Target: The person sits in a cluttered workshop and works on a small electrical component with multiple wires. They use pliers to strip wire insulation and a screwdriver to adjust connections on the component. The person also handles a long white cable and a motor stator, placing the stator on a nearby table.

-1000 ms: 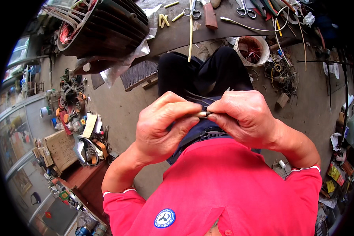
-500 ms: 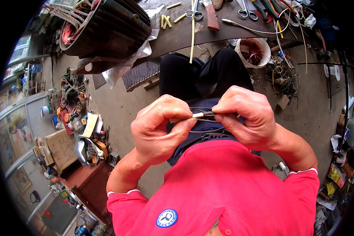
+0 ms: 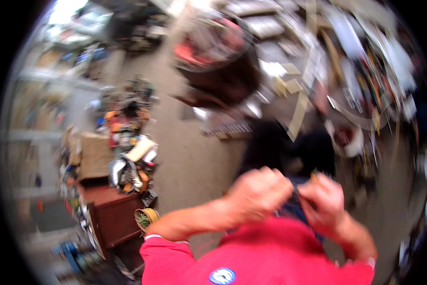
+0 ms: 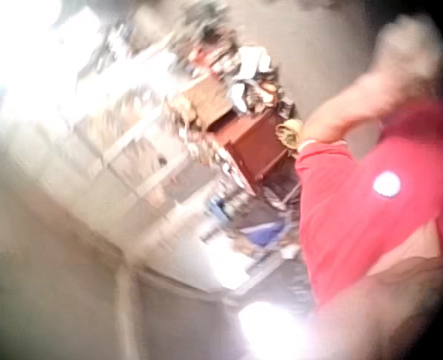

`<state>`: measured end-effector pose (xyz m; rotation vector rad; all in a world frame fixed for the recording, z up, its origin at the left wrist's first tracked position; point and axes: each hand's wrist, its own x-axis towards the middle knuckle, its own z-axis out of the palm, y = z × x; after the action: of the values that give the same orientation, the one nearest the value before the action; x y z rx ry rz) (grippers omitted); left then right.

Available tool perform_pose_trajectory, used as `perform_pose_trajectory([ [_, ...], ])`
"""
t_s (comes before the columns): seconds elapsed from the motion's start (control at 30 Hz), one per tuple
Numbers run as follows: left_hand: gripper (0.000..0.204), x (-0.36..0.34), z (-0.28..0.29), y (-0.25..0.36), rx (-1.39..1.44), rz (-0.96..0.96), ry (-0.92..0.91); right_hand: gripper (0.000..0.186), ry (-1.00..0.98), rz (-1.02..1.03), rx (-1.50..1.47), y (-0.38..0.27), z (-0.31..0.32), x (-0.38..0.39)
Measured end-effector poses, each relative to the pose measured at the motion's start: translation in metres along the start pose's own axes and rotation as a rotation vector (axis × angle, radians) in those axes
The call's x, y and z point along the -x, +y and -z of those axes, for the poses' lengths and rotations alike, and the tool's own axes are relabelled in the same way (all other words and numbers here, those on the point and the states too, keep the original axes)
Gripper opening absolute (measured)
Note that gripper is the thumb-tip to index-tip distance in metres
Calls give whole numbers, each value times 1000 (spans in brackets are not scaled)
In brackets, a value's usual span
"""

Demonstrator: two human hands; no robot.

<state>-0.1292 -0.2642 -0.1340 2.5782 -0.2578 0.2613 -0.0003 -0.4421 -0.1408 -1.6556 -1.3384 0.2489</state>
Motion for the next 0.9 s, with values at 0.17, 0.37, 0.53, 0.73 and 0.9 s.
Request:
perform_pose_trajectory([
  [0.17, 12, 12, 4, 13, -89, 16, 181, 16, 24, -41, -78, -10, -7, 1],
  [0.37, 13, 32, 14, 14, -364, 25, 190, 16, -121, -38, -74, -31, -8, -16],
  [0.53, 14, 41, 10, 6, -125, 46, 170, 12, -144, -31, -90, -33, -7, -17],
  [0.73, 22, 51, 33, 14, 327, 302, -24, 10, -114, 42, -91, -32, -2, -15],
  [0.9, 18, 52, 30, 18, 390, 260, 62, 9, -90, 15, -97, -39, -3, -14],
])
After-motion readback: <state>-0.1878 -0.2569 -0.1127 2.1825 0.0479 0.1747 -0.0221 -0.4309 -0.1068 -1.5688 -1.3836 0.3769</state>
